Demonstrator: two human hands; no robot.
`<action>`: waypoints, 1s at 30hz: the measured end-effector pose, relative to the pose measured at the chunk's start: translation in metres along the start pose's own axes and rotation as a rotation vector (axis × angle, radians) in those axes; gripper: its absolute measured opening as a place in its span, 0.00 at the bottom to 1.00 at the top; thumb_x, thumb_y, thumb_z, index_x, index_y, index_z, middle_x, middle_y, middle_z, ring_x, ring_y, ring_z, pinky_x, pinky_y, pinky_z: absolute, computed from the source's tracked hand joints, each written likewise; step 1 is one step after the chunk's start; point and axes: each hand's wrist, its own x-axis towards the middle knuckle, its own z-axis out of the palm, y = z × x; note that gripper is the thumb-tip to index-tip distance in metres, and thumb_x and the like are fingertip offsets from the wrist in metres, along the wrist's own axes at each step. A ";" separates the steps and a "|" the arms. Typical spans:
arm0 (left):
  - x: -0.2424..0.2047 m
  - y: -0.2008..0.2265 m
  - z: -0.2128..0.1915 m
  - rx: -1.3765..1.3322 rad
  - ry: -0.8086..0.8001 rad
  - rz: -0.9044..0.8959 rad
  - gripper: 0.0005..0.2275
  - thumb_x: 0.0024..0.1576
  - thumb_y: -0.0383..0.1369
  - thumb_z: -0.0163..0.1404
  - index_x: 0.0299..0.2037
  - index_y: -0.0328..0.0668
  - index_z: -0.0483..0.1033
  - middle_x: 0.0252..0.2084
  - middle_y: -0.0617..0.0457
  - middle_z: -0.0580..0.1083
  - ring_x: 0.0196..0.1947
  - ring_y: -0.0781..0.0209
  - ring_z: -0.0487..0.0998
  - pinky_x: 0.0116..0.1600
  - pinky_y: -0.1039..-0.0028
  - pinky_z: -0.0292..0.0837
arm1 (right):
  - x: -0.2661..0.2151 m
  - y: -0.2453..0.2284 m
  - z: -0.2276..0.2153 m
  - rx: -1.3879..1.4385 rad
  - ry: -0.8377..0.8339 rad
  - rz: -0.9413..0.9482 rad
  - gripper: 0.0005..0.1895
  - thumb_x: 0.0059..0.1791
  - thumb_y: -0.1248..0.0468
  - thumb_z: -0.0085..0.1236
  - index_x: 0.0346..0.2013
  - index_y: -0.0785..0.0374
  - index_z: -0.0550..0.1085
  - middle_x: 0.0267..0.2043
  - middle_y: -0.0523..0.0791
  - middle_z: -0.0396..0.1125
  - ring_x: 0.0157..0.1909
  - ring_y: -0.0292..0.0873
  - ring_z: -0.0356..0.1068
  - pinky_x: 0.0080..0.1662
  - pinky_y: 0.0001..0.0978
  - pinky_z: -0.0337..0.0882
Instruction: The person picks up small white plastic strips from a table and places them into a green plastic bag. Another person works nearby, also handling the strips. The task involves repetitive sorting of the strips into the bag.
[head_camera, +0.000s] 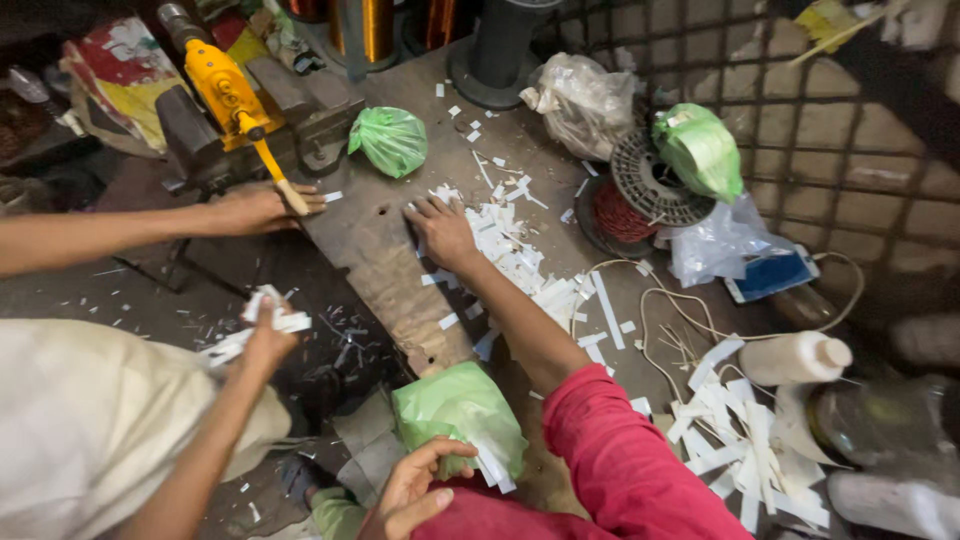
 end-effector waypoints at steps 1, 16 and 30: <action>0.001 0.003 0.003 -0.005 0.000 -0.005 0.27 0.49 0.32 0.53 0.59 0.24 0.70 0.58 0.42 0.70 0.58 0.51 0.72 0.67 0.63 0.60 | -0.010 0.008 -0.003 -0.039 0.012 0.016 0.20 0.45 0.62 0.54 0.53 0.54 0.77 0.58 0.47 0.70 0.59 0.51 0.68 0.59 0.59 0.60; -0.002 0.024 0.014 0.011 0.079 -0.023 0.28 0.48 0.35 0.54 0.59 0.24 0.71 0.57 0.42 0.70 0.58 0.51 0.72 0.66 0.64 0.61 | -0.029 0.132 -0.032 0.123 -0.237 0.509 0.12 0.39 0.62 0.69 0.37 0.55 0.81 0.47 0.48 0.73 0.55 0.53 0.68 0.54 0.52 0.66; -0.053 0.036 0.010 0.099 0.190 0.167 0.31 0.47 0.34 0.54 0.62 0.21 0.68 0.60 0.31 0.72 0.66 0.45 0.70 0.77 0.62 0.41 | -0.131 0.105 -0.141 0.170 -0.037 0.689 0.13 0.41 0.64 0.66 0.40 0.56 0.81 0.37 0.52 0.76 0.41 0.55 0.77 0.44 0.46 0.74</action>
